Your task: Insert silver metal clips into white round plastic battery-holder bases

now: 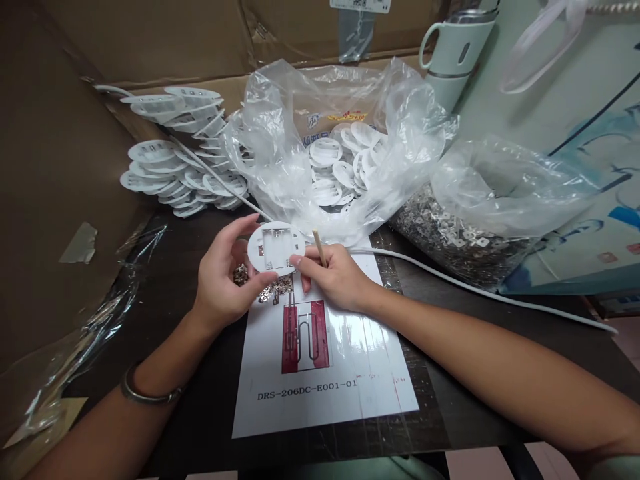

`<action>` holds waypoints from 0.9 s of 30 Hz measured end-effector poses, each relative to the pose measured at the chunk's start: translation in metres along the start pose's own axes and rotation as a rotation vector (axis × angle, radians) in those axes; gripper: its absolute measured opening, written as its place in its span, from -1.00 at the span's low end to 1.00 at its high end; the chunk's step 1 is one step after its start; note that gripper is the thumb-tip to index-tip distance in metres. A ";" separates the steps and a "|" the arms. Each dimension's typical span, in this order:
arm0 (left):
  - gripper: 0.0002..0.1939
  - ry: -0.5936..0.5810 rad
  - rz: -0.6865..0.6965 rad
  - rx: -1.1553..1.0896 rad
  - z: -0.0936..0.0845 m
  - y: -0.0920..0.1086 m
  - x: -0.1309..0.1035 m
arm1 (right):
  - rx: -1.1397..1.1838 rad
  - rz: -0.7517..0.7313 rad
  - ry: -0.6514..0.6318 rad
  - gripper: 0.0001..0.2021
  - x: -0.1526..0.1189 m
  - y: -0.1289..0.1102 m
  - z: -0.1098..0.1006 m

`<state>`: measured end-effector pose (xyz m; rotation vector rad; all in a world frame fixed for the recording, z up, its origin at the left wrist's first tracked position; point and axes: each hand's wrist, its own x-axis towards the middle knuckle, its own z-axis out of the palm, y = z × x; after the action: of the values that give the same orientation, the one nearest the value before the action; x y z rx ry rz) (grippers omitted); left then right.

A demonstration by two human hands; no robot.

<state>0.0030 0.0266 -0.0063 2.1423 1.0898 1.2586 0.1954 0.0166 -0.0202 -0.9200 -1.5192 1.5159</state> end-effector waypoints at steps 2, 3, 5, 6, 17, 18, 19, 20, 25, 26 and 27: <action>-0.22 -0.081 0.108 0.163 -0.005 0.000 0.004 | -0.010 0.004 0.012 -0.59 0.000 -0.001 0.001; -0.21 -0.106 0.136 0.220 -0.008 0.000 0.006 | -0.006 0.004 0.013 -0.61 0.000 -0.002 0.001; -0.24 -0.143 0.162 0.277 -0.012 -0.001 0.007 | 0.016 0.003 0.001 -0.64 0.000 -0.004 0.002; -0.26 -0.157 0.163 0.292 -0.014 -0.001 0.007 | 0.023 0.002 -0.010 -0.64 0.000 -0.005 0.002; -0.44 0.498 -0.081 0.457 -0.069 -0.019 0.101 | 0.063 0.044 -0.042 -0.65 0.003 0.000 0.003; -0.53 0.542 -0.102 0.520 -0.077 -0.021 0.119 | 0.058 0.041 -0.047 -0.65 0.003 -0.001 0.003; -0.56 0.575 -0.130 0.617 -0.085 -0.022 0.136 | 0.057 0.038 -0.050 -0.65 0.003 -0.001 0.004; -0.55 0.568 -0.144 0.698 -0.092 -0.022 0.151 | 0.056 0.036 -0.053 -0.65 0.003 -0.002 0.004; -0.42 0.441 -0.364 0.860 -0.104 -0.019 0.198 | 0.013 0.019 -0.071 -0.64 0.005 -0.001 0.004; -0.42 0.394 -0.391 0.879 -0.104 -0.018 0.202 | 0.003 0.017 -0.074 -0.64 0.006 0.000 0.004; -0.40 0.415 -0.495 0.915 -0.103 -0.017 0.206 | -0.001 0.017 -0.079 -0.64 0.007 0.002 0.004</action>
<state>-0.0360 0.1984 0.1429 1.9320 2.5724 1.0796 0.1885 0.0211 -0.0217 -0.8844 -1.5714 1.5803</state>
